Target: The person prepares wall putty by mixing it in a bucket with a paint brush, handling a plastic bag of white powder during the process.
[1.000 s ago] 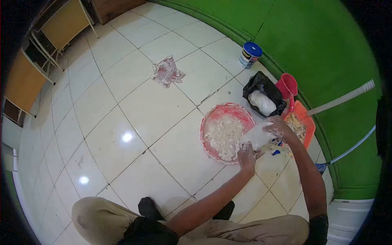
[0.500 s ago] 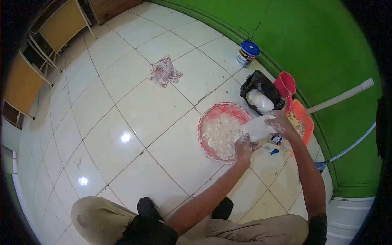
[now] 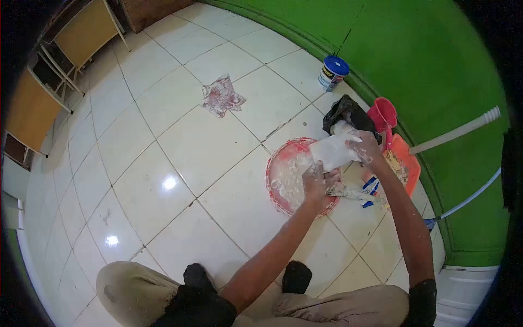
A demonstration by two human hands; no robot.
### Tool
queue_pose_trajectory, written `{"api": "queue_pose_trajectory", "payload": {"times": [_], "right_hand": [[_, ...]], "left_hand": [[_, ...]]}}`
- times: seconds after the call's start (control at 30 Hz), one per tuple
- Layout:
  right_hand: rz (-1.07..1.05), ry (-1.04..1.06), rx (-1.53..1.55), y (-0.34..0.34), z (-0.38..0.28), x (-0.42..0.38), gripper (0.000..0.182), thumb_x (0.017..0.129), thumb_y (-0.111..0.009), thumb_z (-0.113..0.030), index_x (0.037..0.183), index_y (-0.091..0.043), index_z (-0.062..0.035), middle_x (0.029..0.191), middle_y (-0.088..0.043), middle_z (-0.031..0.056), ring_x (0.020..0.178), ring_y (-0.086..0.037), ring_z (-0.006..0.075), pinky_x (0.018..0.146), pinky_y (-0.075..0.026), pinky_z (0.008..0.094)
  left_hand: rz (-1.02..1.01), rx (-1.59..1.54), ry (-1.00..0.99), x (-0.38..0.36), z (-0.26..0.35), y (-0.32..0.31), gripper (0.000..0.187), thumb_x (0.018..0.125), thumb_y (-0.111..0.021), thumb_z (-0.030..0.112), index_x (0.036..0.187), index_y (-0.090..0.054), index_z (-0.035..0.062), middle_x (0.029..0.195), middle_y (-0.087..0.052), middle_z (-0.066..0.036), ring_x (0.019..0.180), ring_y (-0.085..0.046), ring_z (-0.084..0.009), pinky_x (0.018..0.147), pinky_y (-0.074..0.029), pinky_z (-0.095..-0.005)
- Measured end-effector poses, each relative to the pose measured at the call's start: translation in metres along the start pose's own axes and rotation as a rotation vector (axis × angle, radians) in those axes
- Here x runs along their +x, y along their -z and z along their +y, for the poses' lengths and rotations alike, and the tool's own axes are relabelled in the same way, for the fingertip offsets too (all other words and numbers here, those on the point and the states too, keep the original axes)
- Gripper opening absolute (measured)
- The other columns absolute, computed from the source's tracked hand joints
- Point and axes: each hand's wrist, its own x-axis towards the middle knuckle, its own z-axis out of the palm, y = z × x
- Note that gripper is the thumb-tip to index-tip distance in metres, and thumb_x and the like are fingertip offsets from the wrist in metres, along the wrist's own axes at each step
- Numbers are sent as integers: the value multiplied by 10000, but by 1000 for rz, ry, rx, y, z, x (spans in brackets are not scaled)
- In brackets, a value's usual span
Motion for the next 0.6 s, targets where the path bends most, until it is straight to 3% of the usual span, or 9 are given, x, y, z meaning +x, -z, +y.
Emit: {"api": "queue_pose_trajectory", "payload": {"times": [0.13, 0.23, 0.3, 0.33, 0.4, 0.53, 0.6], "right_hand": [[-78, 3, 52, -10, -18, 5, 377, 810, -706, -241, 1076, -650, 21, 1017, -654, 200, 889, -635, 238, 805, -489, 329], [-147, -23, 319, -14, -39, 6, 364, 817, -700, -235, 1058, -648, 33, 1035, -651, 200, 889, -630, 239, 811, -493, 337], [-206, -251, 279, -5, -83, -5, 349, 820, -701, -228, 1043, -646, 35, 1006, -657, 184, 843, -621, 233, 796, -495, 341], [-210, -249, 279, -14, -72, 0, 349, 820, -701, -228, 1043, -646, 35, 1006, -657, 184, 843, -621, 233, 796, -495, 341], [-142, 48, 122, -29, -50, 11, 488, 819, -726, -270, 1171, -601, 44, 1163, -554, 169, 917, -605, 211, 745, -499, 310], [-222, -10, 120, -40, -69, 2, 485, 819, -728, -271, 1167, -602, 42, 1125, -576, 166, 936, -596, 223, 797, -491, 326], [-156, 18, 191, -67, -45, 5, 438, 824, -699, -279, 1120, -639, 37, 1067, -648, 235, 1013, -621, 296, 881, -477, 354]], "left_hand": [[50, -5, -73, -2, 13, -1, 334, 996, -472, 221, 1151, -472, -75, 1024, -583, -179, 844, -664, -280, 721, -619, -356], [83, -44, -154, -1, 10, 8, 322, 996, -474, 210, 1146, -471, -75, 1011, -563, -172, 836, -660, -275, 723, -622, -359], [115, -17, -145, -3, 17, 10, 312, 997, -476, 209, 1131, -474, -73, 996, -559, -168, 832, -659, -276, 721, -623, -364], [147, 8, -136, -5, 21, 11, 303, 997, -477, 208, 1115, -476, -70, 981, -555, -164, 828, -659, -276, 719, -625, -370], [159, -6, -196, -6, 18, 19, 297, 999, -475, 212, 1099, -478, -68, 975, -552, -160, 821, -657, -272, 710, -626, -371], [286, -48, -242, -9, 22, 26, 296, 1007, -463, 228, 1065, -478, -62, 960, -547, -150, 795, -654, -263, 679, -629, -367], [300, -51, -257, -11, 20, 29, 314, 1005, -473, 214, 1120, -461, -78, 924, -554, -156, 750, -656, -255, 637, -627, -358]]}}
